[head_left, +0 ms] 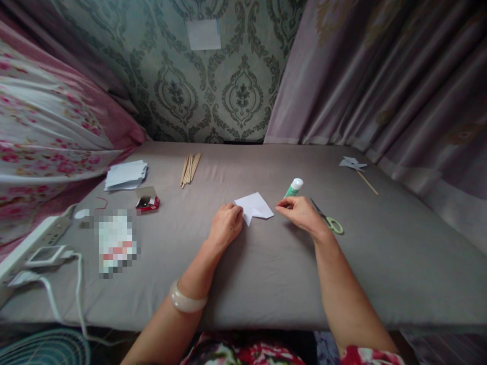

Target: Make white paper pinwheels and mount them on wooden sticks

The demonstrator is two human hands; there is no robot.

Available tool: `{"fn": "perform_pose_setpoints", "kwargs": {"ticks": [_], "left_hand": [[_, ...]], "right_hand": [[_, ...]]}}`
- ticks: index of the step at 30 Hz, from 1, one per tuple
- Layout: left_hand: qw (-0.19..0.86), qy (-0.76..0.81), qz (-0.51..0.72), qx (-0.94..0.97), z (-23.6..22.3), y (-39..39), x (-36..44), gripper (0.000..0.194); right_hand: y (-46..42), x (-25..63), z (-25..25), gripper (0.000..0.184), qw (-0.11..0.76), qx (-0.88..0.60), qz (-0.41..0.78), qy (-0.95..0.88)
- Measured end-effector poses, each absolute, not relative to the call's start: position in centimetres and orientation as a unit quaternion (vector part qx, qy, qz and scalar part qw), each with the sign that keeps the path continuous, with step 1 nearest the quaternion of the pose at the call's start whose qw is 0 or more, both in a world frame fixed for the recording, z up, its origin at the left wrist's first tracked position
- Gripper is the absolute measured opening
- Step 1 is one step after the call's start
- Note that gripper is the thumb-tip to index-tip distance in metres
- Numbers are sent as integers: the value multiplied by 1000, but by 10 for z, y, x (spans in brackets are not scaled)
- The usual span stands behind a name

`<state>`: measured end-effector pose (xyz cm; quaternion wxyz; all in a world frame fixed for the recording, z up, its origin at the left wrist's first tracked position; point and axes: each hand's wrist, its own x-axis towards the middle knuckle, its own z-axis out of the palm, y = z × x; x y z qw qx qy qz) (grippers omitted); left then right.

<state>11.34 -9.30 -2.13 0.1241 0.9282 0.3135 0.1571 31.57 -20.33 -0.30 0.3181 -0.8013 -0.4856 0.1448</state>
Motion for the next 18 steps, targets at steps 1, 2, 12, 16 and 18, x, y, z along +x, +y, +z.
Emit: {"fn": "perform_pose_setpoints", "kwargs": {"ticks": [1, 2, 12, 16, 18], "left_hand": [[124, 313, 158, 928, -21, -93, 113, 26], [124, 311, 160, 928, -21, -93, 113, 26], [150, 249, 213, 933, -31, -93, 115, 24], [148, 226, 206, 940, -32, -95, 117, 24], [146, 225, 202, 942, -32, -96, 118, 24]], "right_hand": [[-208, 321, -4, 18, 301, -816, 152, -469], [-211, 325, -5, 20, 277, -830, 158, -457], [-203, 311, -12, 23, 146, -851, 171, -475], [-201, 309, -13, 23, 145, -849, 175, -477], [-201, 308, -13, 23, 148, -845, 183, -480]]}}
